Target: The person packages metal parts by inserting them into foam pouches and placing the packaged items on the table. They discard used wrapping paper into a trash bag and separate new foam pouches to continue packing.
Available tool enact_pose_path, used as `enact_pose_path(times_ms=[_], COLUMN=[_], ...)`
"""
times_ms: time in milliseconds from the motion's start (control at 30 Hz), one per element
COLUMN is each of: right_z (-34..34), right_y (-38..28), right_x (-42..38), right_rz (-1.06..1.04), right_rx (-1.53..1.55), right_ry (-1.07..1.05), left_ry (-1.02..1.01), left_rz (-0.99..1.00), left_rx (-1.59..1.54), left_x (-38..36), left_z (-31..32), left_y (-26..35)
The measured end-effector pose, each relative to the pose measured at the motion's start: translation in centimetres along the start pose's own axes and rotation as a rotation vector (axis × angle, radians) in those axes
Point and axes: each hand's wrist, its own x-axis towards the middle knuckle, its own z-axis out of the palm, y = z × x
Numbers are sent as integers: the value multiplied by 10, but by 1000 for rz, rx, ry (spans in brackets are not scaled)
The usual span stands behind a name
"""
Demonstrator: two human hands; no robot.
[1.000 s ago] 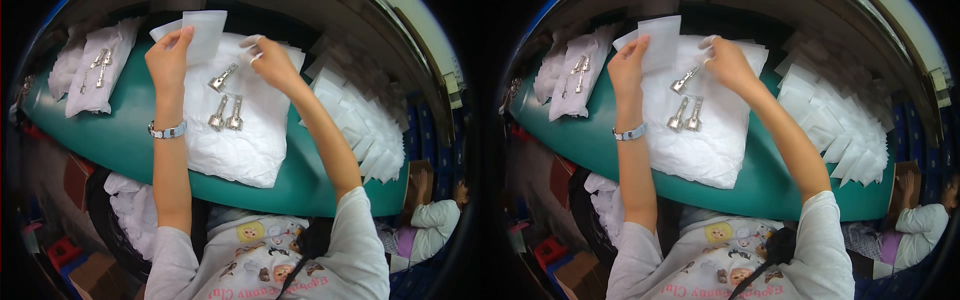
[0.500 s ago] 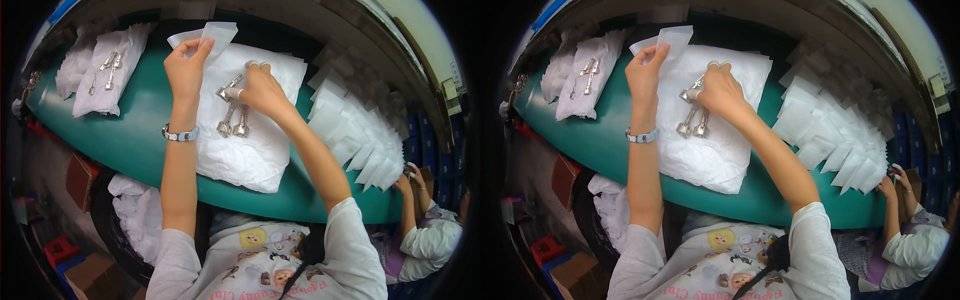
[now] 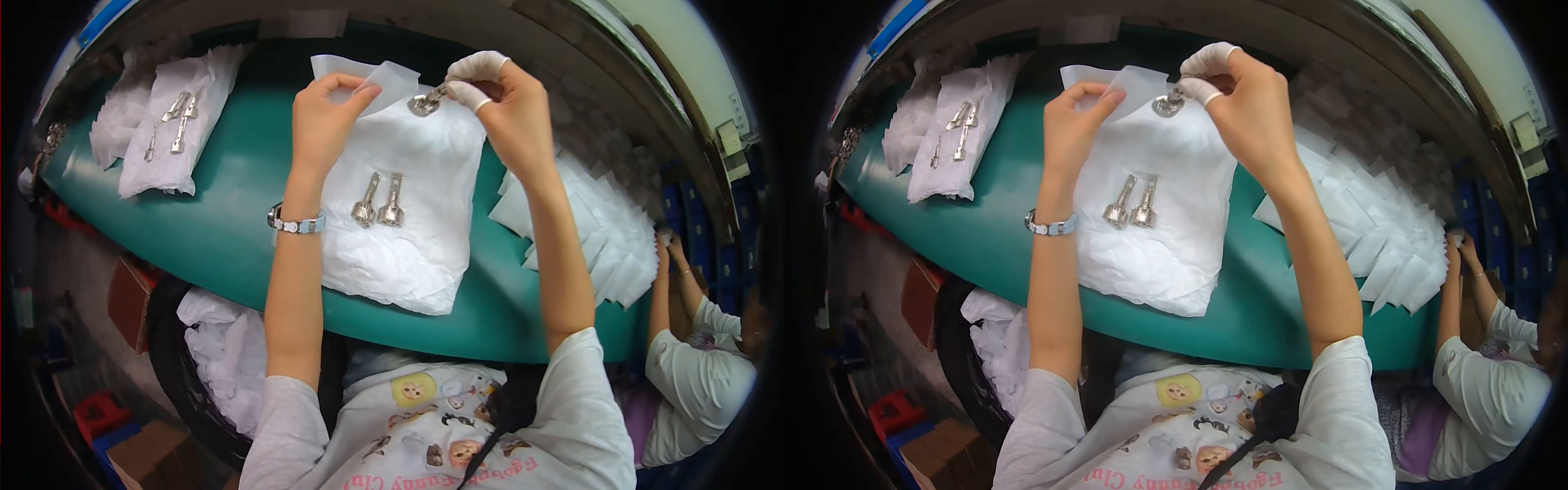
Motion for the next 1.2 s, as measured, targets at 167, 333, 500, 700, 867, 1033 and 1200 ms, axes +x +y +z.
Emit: enact_pose_path(times_ms=[167, 333, 500, 700, 867, 1033, 1200], right_z=[-10, 0, 11, 9, 18, 29, 15], right_y=[-4, 4, 14, 12, 17, 28, 22], right_x=[14, 15, 15, 20, 16, 7, 6], right_rz=[-74, -30, 25, 74, 97, -17, 122], right_rx=[-116, -22, 114, 235, -60, 12, -81], right_ry=[-33, 24, 32, -20, -97, -45, -143], left_ry=[-157, -135, -128, -103, -94, -80, -95], left_rz=[36, 115, 71, 26, 29, -20, 0], left_rx=[64, 13, -86, -154, -215, -367, -352], left_x=[-4, -3, -2, 0, -3, -4, -3], left_z=[1, 2, 1, -1, 2, 3, 4], left_y=[17, 14, 14, 13, 16, 18, 19])
